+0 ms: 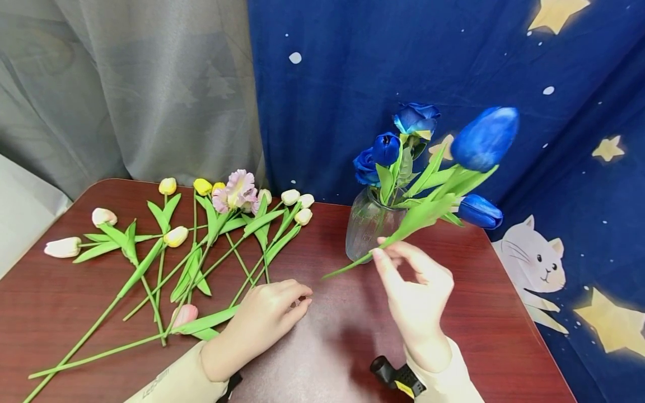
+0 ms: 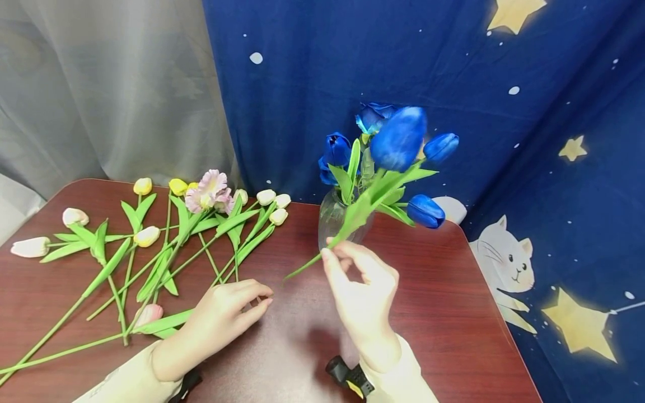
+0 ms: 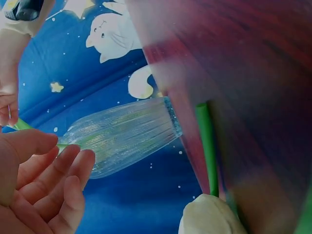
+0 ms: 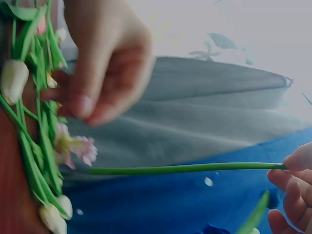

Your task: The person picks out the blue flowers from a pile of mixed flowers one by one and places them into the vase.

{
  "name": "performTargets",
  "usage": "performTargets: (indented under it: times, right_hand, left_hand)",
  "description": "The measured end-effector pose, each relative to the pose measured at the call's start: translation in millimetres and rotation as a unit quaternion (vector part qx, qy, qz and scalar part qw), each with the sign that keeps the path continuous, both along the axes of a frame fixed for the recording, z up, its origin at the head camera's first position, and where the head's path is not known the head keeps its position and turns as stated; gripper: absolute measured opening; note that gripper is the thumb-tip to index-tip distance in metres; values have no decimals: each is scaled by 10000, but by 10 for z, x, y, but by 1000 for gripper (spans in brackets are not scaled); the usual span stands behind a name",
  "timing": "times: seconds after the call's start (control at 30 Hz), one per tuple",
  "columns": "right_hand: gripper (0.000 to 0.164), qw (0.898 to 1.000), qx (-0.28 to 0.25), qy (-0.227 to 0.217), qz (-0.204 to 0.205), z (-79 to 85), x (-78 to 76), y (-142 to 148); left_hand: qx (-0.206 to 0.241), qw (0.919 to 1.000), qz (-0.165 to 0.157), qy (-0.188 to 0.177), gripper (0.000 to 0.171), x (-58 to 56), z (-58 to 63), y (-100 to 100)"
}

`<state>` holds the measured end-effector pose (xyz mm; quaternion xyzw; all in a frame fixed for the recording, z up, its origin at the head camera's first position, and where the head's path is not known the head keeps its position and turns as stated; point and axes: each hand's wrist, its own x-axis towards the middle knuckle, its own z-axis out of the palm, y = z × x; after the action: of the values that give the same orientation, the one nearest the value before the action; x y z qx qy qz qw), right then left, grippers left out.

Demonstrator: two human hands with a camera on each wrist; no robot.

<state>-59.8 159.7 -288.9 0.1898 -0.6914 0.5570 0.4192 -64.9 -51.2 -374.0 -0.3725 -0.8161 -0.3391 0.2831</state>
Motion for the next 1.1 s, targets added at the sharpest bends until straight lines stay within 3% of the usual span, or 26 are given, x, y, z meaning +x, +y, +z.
performTargets:
  times: [0.27, 0.57, 0.77, 1.1]
  right_hand:
    - [8, 9961, -296, 397, -735, 143, -78, 144]
    - [13, 9908, -518, 735, -1007, 259, -111, 209]
    - [12, 9863, -799, 936, -1095, 371, -123, 223]
    - [17, 9746, -1417, 1538, -796, 543, -117, 257]
  left_hand:
    - [-220, 9994, 55, -260, 5, -23, -55, 7]
    - [-905, 9932, 368, -634, 5, -21, -69, 4]
    - [-1168, 9854, 613, -1076, 8, -31, -100, -2]
    - [-1282, 9822, 706, -1175, 9, -30, -103, -2]
